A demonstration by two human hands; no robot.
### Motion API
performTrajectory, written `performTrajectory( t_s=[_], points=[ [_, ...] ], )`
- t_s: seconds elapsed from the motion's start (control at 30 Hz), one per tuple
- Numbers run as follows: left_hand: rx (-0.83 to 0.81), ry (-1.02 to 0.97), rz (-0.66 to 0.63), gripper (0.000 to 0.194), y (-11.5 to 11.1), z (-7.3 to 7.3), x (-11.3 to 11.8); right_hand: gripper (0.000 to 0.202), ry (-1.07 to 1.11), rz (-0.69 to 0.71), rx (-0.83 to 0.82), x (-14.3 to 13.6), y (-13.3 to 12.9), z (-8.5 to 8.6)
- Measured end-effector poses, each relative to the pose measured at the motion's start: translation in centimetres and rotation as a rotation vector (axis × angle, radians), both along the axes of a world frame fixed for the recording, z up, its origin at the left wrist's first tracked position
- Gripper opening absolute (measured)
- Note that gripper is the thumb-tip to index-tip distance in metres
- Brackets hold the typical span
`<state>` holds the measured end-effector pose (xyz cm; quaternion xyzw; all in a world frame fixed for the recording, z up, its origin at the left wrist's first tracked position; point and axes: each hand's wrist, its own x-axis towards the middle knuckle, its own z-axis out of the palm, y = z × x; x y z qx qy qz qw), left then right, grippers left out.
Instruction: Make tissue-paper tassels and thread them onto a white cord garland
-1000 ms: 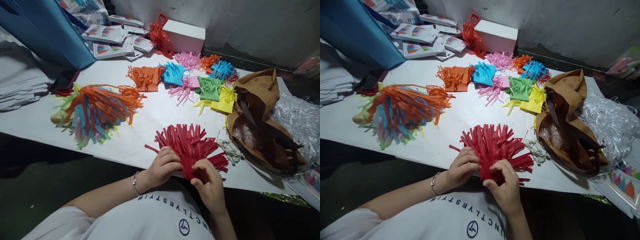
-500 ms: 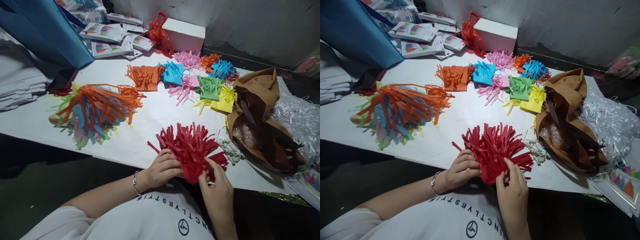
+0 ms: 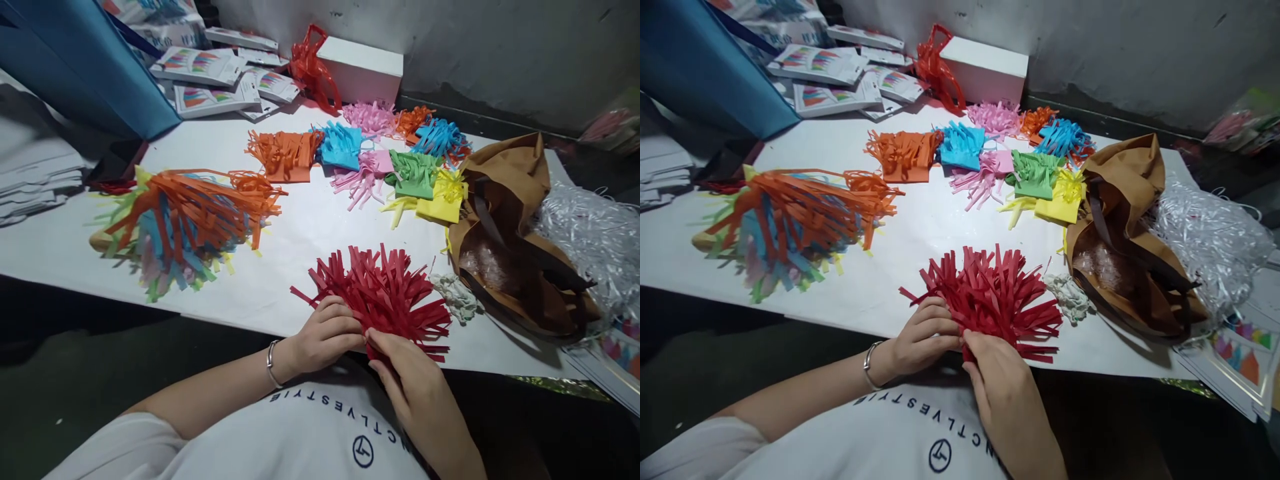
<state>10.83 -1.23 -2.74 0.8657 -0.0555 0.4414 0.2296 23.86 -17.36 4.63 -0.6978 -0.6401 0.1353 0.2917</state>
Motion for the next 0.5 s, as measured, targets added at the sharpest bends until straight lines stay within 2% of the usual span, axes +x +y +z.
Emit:
performTrajectory(
  t_s=[0.17, 0.3, 0.5],
  points=[
    [-0.058, 0.010, 0.016, 0.019, -0.3, -0.2, 0.0, 0.037, 0.066, -0.019, 0.040, 0.4, -0.6, -1.0],
    [-0.102, 0.004, -0.002, 0.016, -0.5, -0.1, 0.2, 0.020, 0.137, -0.127, 0.157, 0.1, -0.5, -1.4],
    [-0.159, 0.007, 0.000, 0.010, -0.5, -0.3, 0.5, 0.013, 0.225, -0.268, 0.246, -0.4, -0.1, -2.0]
  ],
)
